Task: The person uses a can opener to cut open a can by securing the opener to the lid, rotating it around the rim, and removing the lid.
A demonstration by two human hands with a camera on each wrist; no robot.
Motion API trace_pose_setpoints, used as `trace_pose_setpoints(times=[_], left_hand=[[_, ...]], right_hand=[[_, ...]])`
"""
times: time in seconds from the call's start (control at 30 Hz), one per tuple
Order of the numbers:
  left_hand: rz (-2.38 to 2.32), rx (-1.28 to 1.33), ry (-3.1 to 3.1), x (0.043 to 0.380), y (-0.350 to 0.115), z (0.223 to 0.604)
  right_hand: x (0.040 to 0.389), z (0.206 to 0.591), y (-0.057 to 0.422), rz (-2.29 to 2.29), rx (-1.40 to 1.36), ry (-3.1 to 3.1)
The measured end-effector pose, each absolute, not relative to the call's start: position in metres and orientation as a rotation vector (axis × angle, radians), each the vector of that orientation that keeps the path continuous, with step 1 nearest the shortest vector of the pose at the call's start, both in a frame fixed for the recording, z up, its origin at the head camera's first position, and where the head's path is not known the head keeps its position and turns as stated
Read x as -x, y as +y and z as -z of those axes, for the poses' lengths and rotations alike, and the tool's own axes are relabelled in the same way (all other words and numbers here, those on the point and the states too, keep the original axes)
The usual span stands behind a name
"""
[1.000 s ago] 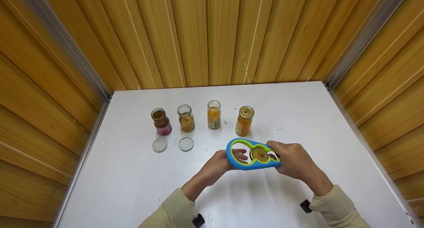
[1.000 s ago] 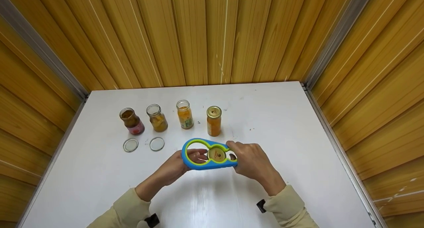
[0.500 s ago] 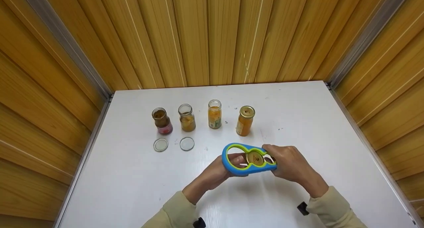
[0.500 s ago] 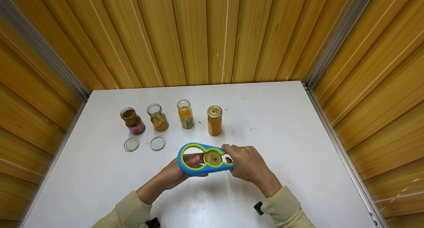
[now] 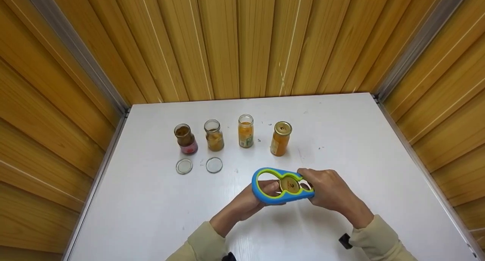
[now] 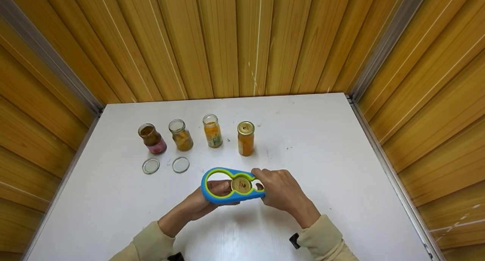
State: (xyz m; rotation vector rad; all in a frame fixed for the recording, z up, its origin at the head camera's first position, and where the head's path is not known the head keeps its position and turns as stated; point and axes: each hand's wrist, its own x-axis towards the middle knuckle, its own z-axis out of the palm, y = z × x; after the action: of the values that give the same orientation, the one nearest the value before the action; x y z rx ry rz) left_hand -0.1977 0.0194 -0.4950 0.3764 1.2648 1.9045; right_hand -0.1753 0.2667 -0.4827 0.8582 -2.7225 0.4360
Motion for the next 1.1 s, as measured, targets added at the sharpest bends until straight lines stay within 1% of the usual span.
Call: trace_pose_setpoints(times=[0.63, 1.1], left_hand=[[-1.913, -0.448, 1.112, 0.191, 0.02, 0.499], [-1.886, -0.387, 1.061, 0.191, 0.018, 0.499]], right_hand=[[0.174, 0.488, 0.26, -0.492, -0.956, -2.689], [0.172, 0.491, 0.255, -0.522, -0.963, -2.713]])
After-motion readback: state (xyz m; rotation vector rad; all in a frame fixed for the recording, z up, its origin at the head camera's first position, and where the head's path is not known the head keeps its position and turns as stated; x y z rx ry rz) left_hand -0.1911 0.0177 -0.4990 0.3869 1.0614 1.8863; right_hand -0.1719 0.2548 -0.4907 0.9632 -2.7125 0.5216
